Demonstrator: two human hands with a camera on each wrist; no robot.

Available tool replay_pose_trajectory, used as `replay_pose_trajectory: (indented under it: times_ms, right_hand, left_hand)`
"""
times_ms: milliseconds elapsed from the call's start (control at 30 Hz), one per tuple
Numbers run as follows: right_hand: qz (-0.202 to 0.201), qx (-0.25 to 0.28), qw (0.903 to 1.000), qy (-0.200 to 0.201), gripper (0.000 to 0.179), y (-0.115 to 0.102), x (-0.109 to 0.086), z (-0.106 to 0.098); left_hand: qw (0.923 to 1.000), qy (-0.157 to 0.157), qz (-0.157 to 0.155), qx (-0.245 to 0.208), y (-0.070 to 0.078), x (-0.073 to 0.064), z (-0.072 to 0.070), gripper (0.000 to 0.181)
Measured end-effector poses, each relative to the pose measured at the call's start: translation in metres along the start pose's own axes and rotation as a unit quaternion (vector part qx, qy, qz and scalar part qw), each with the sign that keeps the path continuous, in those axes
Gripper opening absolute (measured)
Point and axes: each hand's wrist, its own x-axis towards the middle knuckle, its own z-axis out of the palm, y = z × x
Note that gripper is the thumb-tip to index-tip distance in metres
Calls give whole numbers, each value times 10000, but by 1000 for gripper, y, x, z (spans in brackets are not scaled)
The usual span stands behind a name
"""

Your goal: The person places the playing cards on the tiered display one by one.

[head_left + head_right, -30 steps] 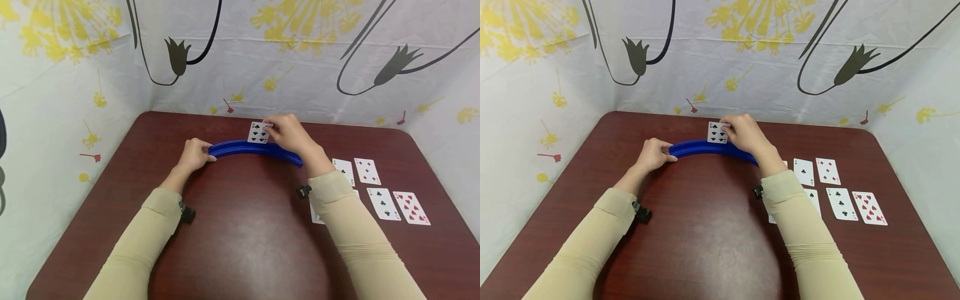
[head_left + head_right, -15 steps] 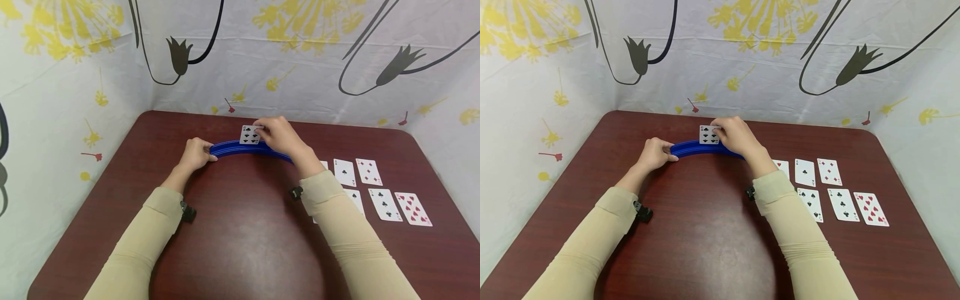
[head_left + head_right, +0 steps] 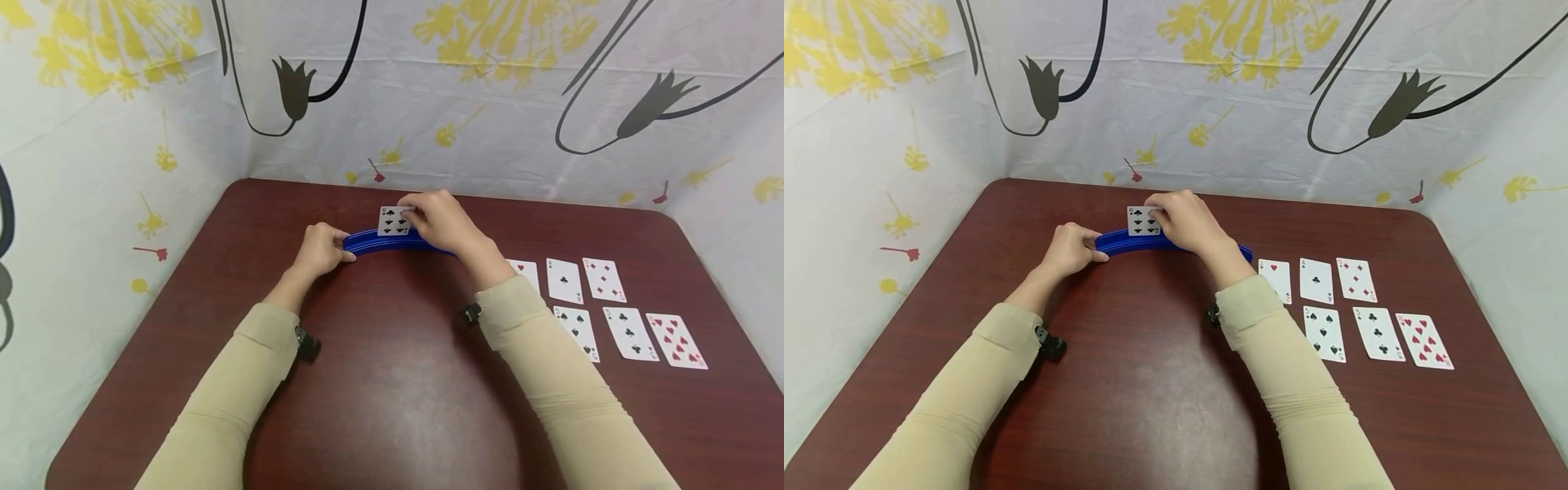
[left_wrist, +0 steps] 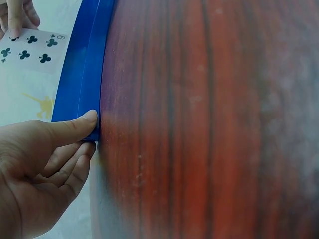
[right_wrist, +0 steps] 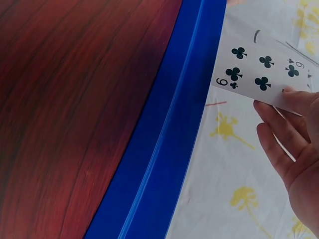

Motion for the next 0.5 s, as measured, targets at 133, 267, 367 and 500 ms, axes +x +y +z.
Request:
replay_pose_trajectory:
  times_ms: [133,267,367,500]
  right_hand:
    - [3,14,10000,-66,20,-5,3,3]
    - [-12,71,9999,-91,20,-10,7,7]
    - [21,82,9999,-120,20,-14,10,9]
    - [72,70,9998,-189,21,-19,13,13]
  left_hand:
    - [10000,8,2,30,-1,0,1,41]
    - [10000,8,-9,13,-1,-1,1,40]
    - [10000,-3,-29,-19,0,-1,1,39]
    - [10000,30,-39,34,0,-1,1,40]
